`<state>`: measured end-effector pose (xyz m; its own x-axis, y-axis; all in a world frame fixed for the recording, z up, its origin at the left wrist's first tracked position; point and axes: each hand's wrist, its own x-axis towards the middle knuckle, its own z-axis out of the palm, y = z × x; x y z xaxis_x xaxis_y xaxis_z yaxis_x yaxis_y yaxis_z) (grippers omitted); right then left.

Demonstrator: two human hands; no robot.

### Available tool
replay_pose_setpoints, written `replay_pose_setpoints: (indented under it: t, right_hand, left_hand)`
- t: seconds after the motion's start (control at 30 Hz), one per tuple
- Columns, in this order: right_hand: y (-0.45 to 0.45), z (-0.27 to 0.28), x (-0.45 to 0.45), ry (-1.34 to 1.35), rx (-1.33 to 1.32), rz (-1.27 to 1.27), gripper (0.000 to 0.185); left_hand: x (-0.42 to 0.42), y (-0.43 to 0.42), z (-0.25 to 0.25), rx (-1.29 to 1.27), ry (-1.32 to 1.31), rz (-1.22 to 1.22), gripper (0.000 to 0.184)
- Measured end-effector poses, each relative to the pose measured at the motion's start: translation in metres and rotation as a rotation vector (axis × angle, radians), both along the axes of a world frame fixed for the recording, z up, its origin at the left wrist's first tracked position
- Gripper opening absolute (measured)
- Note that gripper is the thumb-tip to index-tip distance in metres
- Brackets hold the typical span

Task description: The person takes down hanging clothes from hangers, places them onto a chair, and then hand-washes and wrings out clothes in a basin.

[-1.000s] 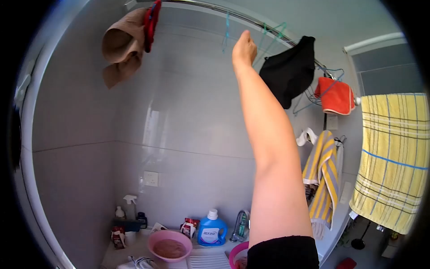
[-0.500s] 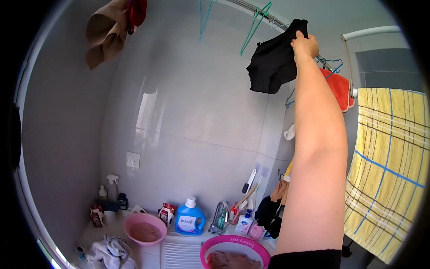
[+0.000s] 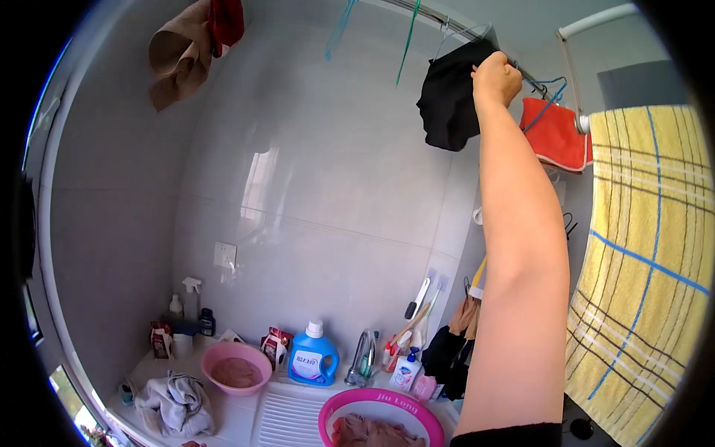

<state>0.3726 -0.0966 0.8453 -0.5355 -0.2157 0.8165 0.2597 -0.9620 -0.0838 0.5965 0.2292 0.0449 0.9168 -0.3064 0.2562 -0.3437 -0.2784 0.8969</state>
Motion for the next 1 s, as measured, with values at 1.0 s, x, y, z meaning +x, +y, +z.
replay_pose_setpoints:
  t: [1.0]
  right_hand:
    - [-0.04,-0.02,0.012,0.35,-0.274,-0.542,0.018]
  left_hand:
    - [-0.046,-0.026,0.01,0.177,-0.21,0.165,0.029]
